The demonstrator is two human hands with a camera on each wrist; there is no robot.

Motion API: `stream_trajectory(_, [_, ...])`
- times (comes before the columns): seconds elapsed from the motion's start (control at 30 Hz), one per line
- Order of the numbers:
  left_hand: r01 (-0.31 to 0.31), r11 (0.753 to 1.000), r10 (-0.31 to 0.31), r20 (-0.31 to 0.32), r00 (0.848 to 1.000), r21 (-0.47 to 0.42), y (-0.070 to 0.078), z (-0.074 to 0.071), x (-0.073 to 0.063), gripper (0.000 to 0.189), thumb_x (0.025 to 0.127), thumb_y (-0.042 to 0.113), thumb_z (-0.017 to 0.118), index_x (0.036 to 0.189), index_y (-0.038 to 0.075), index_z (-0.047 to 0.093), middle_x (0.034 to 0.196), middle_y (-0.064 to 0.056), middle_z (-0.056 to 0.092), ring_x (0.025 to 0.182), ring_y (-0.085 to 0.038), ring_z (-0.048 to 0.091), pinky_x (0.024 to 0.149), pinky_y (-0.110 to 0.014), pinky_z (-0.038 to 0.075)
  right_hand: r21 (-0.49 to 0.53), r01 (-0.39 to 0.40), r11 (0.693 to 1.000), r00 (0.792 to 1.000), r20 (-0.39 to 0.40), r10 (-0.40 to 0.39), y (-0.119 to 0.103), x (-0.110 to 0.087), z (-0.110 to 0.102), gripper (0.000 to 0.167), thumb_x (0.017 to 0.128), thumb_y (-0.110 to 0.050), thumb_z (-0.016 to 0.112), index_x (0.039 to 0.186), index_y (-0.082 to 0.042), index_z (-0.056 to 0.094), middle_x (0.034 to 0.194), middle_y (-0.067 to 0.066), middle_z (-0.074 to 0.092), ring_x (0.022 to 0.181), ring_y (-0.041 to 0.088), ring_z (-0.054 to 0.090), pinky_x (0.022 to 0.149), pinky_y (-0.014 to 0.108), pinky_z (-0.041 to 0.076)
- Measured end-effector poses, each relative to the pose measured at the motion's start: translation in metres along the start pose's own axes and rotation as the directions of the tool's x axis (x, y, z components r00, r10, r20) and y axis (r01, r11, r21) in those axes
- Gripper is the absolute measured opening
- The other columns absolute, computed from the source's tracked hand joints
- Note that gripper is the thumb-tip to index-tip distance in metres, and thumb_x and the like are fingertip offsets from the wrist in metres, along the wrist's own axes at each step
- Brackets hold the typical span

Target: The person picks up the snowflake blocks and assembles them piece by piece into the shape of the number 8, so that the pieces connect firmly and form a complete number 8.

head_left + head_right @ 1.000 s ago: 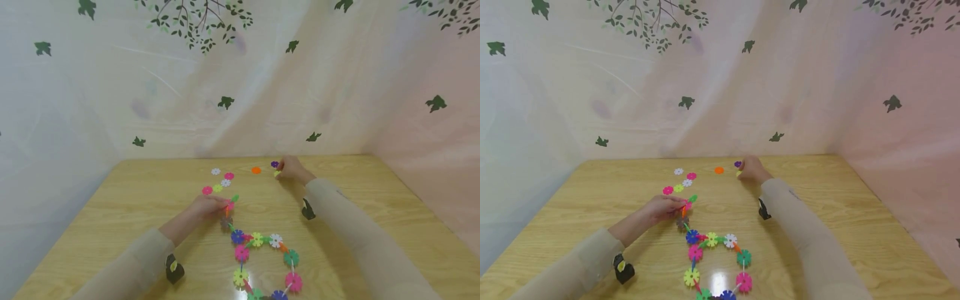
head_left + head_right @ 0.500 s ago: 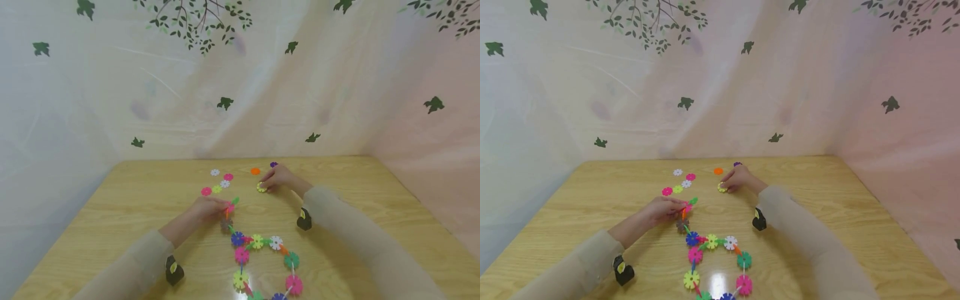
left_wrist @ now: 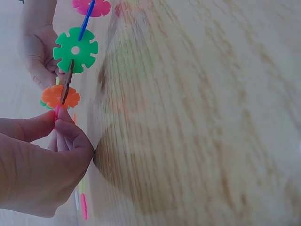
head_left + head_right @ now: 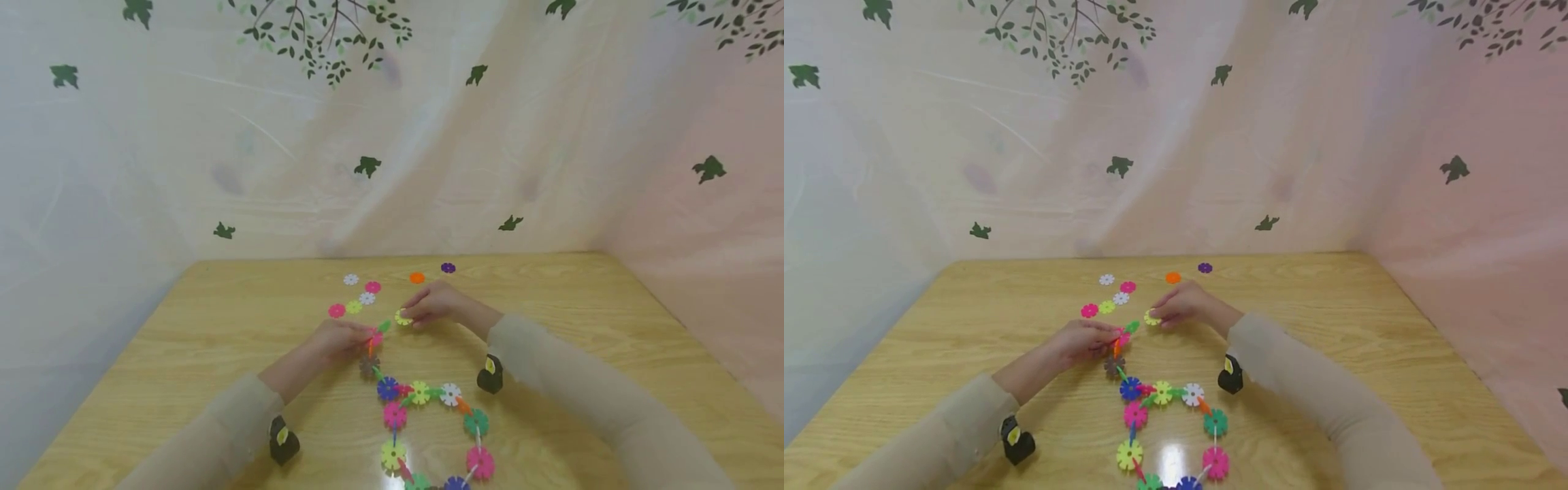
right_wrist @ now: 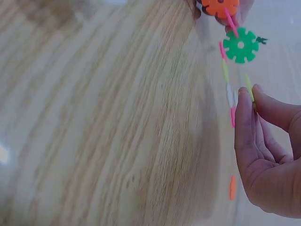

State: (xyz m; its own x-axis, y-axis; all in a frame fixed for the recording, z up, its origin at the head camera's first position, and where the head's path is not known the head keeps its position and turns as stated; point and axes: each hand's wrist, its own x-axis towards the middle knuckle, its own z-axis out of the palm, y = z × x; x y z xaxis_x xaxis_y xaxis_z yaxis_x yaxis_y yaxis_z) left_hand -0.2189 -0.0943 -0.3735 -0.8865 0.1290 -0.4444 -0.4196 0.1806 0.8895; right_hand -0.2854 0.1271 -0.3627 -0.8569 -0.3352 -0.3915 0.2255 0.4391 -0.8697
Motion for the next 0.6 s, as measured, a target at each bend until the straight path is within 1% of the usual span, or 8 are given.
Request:
stream_trajectory(0.13, [-0.011, 1.000, 0.012, 0.025, 1.000, -0.009, -0.001, 0.000, -0.001, 0.030, 0.092, 0.008, 0.063, 0.118, -0.006, 0.063, 0.109, -0.015, 0.072, 0.083, -0.008, 0.069, 0.090, -0.027, 0.057, 0.013, -0.012, 1.000, 1.000, 0.003, 0.012, -0.004, -0.005, 0.007, 0.030, 0.081, -0.005, 0.074, 0.109, 0.006, 0.068, 0.083, 0.007, 0.075, 0.063, 0.011, 0.068, 0.067, 0.027, 0.061])
stream_trajectory(0.23, [-0.017, 1.000, 0.018, 0.033, 0.999, -0.012, -0.001, 0.000, 0.000, 0.030, 0.092, 0.007, 0.062, 0.118, -0.008, 0.063, 0.106, -0.014, 0.073, 0.081, -0.007, 0.069, 0.087, -0.026, 0.058, 0.015, -0.017, 1.000, 1.000, -0.008, 0.017, -0.006, -0.007, 0.011, 0.029, 0.081, -0.005, 0.074, 0.107, 0.005, 0.069, 0.084, 0.009, 0.076, 0.063, 0.012, 0.069, 0.067, 0.028, 0.062])
stream_trajectory(0.33, [-0.019, 1.000, 0.019, 0.023, 1.000, -0.012, -0.002, 0.001, 0.000, 0.029, 0.091, 0.005, 0.062, 0.117, -0.008, 0.063, 0.102, -0.014, 0.074, 0.077, -0.007, 0.068, 0.082, -0.024, 0.059, 0.009, -0.013, 1.000, 0.999, -0.029, 0.013, -0.007, -0.008, 0.015, 0.027, 0.080, -0.005, 0.075, 0.105, 0.004, 0.070, 0.085, 0.011, 0.076, 0.062, 0.012, 0.068, 0.066, 0.027, 0.061])
stream_trajectory(0.47, [-0.050, 0.996, 0.051, -0.011, 0.999, 0.079, -0.002, 0.004, -0.001, 0.026, 0.090, 0.005, 0.064, 0.113, -0.006, 0.066, 0.101, -0.016, 0.074, 0.078, -0.009, 0.068, 0.079, -0.024, 0.059, 0.012, -0.003, 1.000, 0.999, -0.048, 0.004, -0.008, -0.010, 0.020, 0.025, 0.080, -0.002, 0.074, 0.102, 0.006, 0.070, 0.085, 0.012, 0.075, 0.059, 0.012, 0.067, 0.065, 0.029, 0.062])
stream_trajectory(0.53, [-0.068, 0.989, 0.073, -0.037, 0.997, 0.133, -0.003, 0.006, -0.001, 0.024, 0.089, 0.005, 0.065, 0.110, -0.005, 0.068, 0.102, -0.017, 0.074, 0.081, -0.012, 0.069, 0.081, -0.027, 0.059, 0.020, 0.005, 1.000, 0.999, -0.052, -0.004, -0.008, -0.011, 0.022, 0.024, 0.079, 0.000, 0.074, 0.102, 0.008, 0.069, 0.084, 0.012, 0.075, 0.058, 0.012, 0.066, 0.065, 0.029, 0.062])
stream_trajectory(0.6, [-0.072, 0.984, 0.083, -0.064, 0.994, 0.161, -0.003, 0.008, -0.002, 0.023, 0.088, 0.005, 0.066, 0.108, -0.004, 0.069, 0.104, -0.018, 0.073, 0.086, -0.016, 0.070, 0.083, -0.029, 0.058, 0.030, 0.012, 0.999, 0.998, -0.055, -0.010, -0.008, -0.013, 0.024, 0.024, 0.079, 0.001, 0.074, 0.102, 0.009, 0.068, 0.082, 0.011, 0.074, 0.057, 0.012, 0.066, 0.065, 0.030, 0.062])
